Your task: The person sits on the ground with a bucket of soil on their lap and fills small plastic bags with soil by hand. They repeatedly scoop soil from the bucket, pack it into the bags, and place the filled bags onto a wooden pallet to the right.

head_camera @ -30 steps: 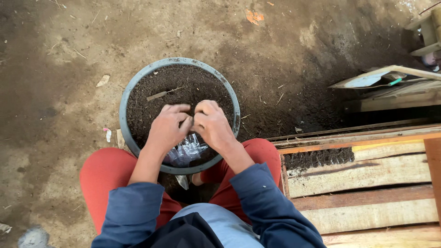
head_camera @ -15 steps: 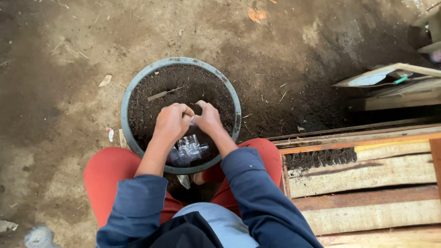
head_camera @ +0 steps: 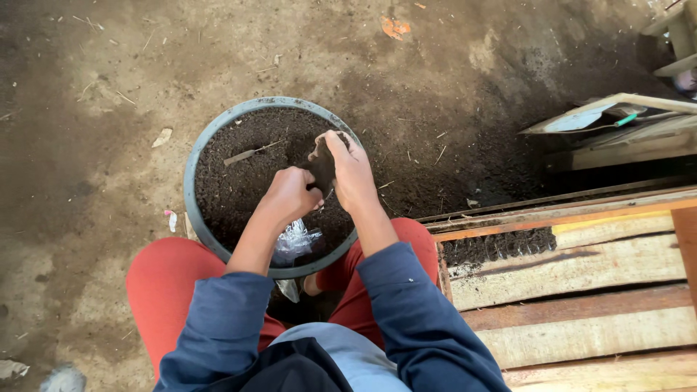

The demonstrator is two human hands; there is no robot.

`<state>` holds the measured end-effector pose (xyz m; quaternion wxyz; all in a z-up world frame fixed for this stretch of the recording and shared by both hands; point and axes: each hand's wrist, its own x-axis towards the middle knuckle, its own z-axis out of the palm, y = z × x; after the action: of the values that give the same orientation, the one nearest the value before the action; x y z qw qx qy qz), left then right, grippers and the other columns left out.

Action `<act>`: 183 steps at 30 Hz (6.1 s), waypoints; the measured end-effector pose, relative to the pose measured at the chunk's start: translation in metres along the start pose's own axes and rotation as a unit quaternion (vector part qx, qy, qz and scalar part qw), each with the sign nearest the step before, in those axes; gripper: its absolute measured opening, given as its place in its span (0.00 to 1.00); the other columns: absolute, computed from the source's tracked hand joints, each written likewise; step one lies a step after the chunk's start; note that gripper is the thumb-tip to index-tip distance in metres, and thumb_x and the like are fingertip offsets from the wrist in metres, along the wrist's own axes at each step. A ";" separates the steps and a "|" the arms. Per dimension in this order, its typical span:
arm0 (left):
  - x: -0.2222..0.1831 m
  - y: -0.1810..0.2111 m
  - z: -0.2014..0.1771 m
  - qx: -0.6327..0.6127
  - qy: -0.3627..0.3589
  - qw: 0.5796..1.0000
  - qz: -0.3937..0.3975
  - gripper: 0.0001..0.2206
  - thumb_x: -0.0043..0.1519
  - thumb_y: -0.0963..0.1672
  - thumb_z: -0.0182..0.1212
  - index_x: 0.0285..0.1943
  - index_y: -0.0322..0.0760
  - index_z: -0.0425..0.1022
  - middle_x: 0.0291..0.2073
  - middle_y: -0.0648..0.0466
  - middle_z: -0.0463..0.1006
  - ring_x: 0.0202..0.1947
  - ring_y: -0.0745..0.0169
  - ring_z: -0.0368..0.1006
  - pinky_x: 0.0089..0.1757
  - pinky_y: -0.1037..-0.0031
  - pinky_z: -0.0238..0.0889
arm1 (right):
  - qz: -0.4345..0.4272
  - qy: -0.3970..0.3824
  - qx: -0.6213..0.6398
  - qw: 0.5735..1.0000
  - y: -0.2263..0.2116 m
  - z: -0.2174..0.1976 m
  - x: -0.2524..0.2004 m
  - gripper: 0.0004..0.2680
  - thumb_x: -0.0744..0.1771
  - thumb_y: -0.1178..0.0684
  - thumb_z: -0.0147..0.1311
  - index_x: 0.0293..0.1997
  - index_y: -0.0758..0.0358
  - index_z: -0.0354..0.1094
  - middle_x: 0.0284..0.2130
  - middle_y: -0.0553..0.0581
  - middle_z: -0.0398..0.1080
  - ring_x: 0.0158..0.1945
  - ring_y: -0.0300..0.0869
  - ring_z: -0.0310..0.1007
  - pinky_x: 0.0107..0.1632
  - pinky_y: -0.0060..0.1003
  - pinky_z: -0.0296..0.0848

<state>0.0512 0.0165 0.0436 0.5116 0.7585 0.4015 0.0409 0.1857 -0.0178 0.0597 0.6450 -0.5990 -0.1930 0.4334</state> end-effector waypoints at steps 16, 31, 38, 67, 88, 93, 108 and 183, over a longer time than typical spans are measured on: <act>-0.015 0.010 -0.019 -0.042 -0.007 0.999 -0.017 0.08 0.54 0.43 0.59 0.33 0.43 0.85 0.16 0.56 0.80 0.27 0.63 0.83 0.42 0.69 0.74 | -0.077 -0.275 -0.553 0.782 -0.084 0.006 -0.069 0.25 0.64 0.68 0.52 0.70 0.61 0.55 0.68 0.67 0.56 0.67 0.69 0.61 0.68 0.66 0.64; -0.016 0.007 0.001 -0.110 -0.027 0.993 -0.010 0.10 0.61 0.39 0.63 0.51 0.37 0.82 0.26 0.48 0.85 0.27 0.59 0.83 0.32 0.71 0.77 | -0.048 -0.213 -0.536 0.816 -0.067 -0.048 -0.048 0.14 0.64 0.56 0.65 0.55 0.54 0.72 0.51 0.60 0.76 0.59 0.55 0.74 0.57 0.49 0.77; 0.003 0.114 0.067 0.076 -0.052 0.981 0.174 0.07 0.64 0.45 0.64 0.47 0.48 0.84 0.41 0.50 0.84 0.47 0.44 0.79 0.48 0.54 0.72 | -0.262 -0.065 -0.577 0.771 -0.174 -0.187 -0.109 0.13 0.61 0.57 0.68 0.49 0.60 0.75 0.44 0.63 0.79 0.53 0.57 0.77 0.56 0.52 0.76; -0.011 0.106 0.111 -0.071 -0.007 0.921 0.382 0.08 0.68 0.41 0.55 0.53 0.43 0.76 0.47 0.52 0.72 0.53 0.45 0.75 0.54 0.68 0.68 | -0.302 0.207 -0.715 0.596 -0.135 -0.300 -0.117 0.10 0.68 0.54 0.63 0.54 0.62 0.76 0.43 0.61 0.76 0.51 0.56 0.75 0.56 0.46 0.71; -0.030 -0.086 0.030 -0.132 0.164 0.977 -0.045 0.12 0.58 0.49 0.73 0.49 0.61 0.81 0.35 0.69 0.85 0.45 0.67 0.80 0.46 0.71 0.71 | -0.025 -0.099 -0.275 0.956 0.039 -0.038 -0.048 0.10 0.66 0.48 0.65 0.46 0.60 0.76 0.37 0.59 0.77 0.43 0.43 0.79 0.44 0.39 0.84; -0.040 -0.065 0.026 -0.198 0.156 0.968 0.008 0.11 0.58 0.47 0.72 0.48 0.52 0.82 0.31 0.61 0.84 0.37 0.66 0.78 0.44 0.69 0.70 | 0.035 -0.107 -0.131 0.985 0.065 -0.039 -0.036 0.12 0.63 0.58 0.69 0.49 0.65 0.77 0.37 0.55 0.79 0.40 0.31 0.76 0.40 0.27 0.81; -0.033 -0.061 0.030 -0.155 0.208 0.966 0.022 0.13 0.72 0.52 0.56 0.39 0.47 0.79 0.21 0.53 0.78 0.30 0.50 0.76 0.39 0.62 0.70 | 0.051 -0.086 -0.041 0.994 0.086 -0.031 -0.027 0.05 0.67 0.59 0.63 0.46 0.65 0.76 0.28 0.52 0.69 0.31 0.32 0.72 0.30 0.19 0.76; -0.032 -0.007 -0.023 -0.155 -0.004 0.987 -0.029 0.13 0.60 0.39 0.66 0.53 0.35 0.81 0.30 0.46 0.85 0.29 0.62 0.82 0.33 0.77 0.77 | -0.014 -0.250 -0.550 0.797 -0.081 0.009 -0.059 0.16 0.64 0.56 0.66 0.58 0.55 0.71 0.52 0.67 0.74 0.61 0.61 0.72 0.61 0.56 0.74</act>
<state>0.0152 0.0142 0.0602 0.6256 0.6582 0.4100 0.0852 0.1735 -0.0513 0.1539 0.1424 -0.7207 -0.5619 0.3801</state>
